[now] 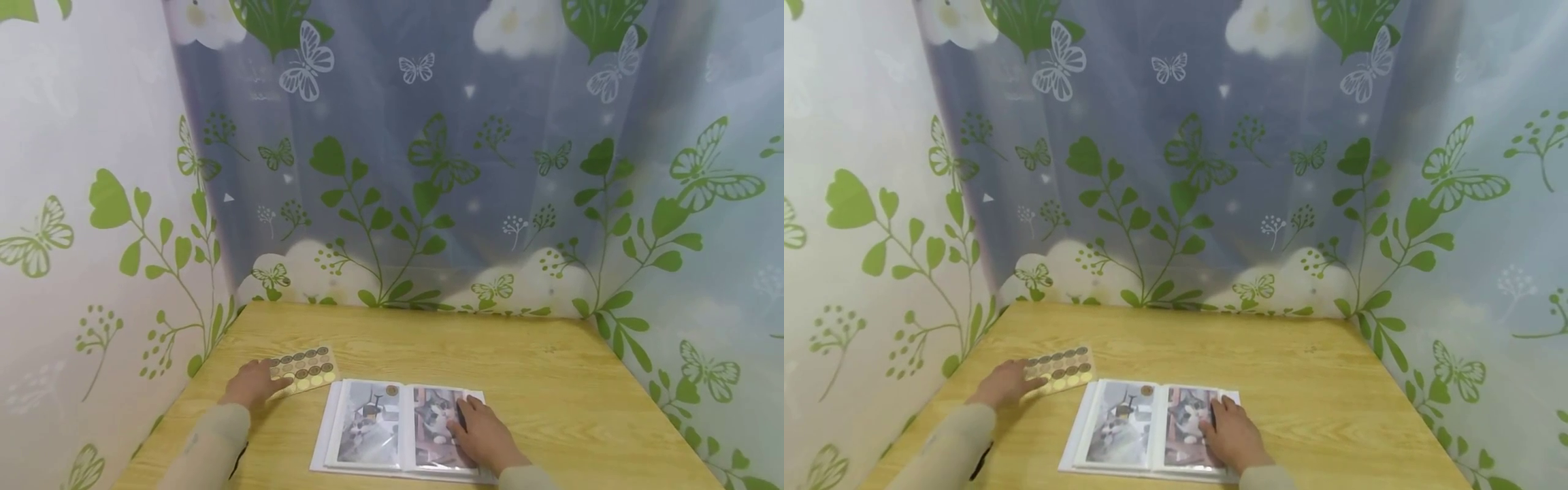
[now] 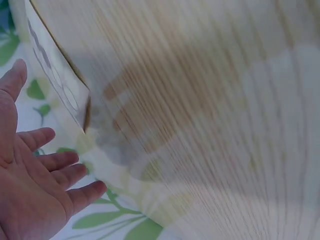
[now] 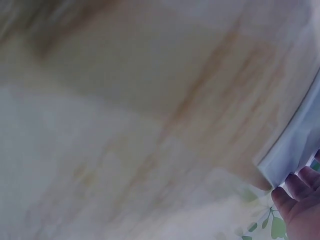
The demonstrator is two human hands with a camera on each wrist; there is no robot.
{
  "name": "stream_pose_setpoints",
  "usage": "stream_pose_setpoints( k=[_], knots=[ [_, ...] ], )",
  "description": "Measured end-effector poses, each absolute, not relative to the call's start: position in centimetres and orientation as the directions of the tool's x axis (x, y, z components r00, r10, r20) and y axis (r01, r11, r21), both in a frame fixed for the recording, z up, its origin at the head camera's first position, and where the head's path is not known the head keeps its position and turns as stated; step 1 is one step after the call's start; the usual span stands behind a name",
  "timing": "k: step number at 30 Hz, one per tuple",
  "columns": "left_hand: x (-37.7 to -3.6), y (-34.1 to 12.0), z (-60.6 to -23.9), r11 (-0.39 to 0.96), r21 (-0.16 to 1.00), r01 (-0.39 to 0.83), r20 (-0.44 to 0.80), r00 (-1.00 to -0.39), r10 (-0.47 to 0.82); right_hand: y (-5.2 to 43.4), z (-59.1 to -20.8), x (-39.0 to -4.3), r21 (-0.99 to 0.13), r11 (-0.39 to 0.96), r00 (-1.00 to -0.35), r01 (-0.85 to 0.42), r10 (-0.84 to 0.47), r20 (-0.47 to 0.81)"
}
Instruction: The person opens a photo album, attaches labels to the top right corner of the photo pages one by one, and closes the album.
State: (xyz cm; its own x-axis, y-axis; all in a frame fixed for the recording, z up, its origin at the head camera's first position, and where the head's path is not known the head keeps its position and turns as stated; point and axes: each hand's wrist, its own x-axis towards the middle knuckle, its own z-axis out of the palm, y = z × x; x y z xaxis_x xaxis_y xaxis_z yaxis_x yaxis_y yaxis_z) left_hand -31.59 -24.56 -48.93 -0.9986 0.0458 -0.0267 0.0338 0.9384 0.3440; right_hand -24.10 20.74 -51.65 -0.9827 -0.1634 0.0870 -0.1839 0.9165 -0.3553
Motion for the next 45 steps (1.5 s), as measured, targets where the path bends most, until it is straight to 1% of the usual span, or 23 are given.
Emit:
stream_pose_setpoints(
  k=[7,11,20,26,35,41,45],
  knots=[
    [-32.6,-26.2,-49.1,0.931,0.363,0.015,-0.048,-0.998,0.035,20.7,-51.7,-23.9,-0.354,0.913,-0.977,-0.205,-0.170,0.129],
    [-32.9,-26.6,-49.1,0.931,0.365,0.009,-0.061,-0.998,0.034,20.7,-51.7,-23.8,-0.363,0.910,-0.978,-0.199,-0.164,0.127],
    [-32.8,-27.3,-48.7,0.920,0.392,0.015,-0.079,-0.996,0.050,20.7,-52.0,-24.0,-0.364,0.913,-0.983,-0.182,-0.163,0.082],
    [-32.9,-27.2,-48.7,0.922,0.386,0.026,-0.081,-0.995,0.062,20.7,-52.0,-24.1,-0.355,0.920,-0.986,-0.168,-0.150,0.079],
    [-33.1,-27.5,-49.2,0.925,0.378,-0.021,-0.140,-0.990,0.034,20.8,-51.9,-24.3,-0.341,0.928,-0.989,-0.150,-0.141,0.050],
    [-32.9,-27.4,-49.3,0.918,0.394,-0.045,-0.153,-0.988,0.017,20.6,-51.6,-24.3,-0.332,0.935,-0.992,-0.124,-0.121,0.031],
    [-32.9,-27.3,-49.5,0.916,0.400,-0.041,-0.153,-0.988,0.023,20.5,-51.5,-24.1,-0.342,0.933,-0.993,-0.116,-0.115,0.023]
  ],
)
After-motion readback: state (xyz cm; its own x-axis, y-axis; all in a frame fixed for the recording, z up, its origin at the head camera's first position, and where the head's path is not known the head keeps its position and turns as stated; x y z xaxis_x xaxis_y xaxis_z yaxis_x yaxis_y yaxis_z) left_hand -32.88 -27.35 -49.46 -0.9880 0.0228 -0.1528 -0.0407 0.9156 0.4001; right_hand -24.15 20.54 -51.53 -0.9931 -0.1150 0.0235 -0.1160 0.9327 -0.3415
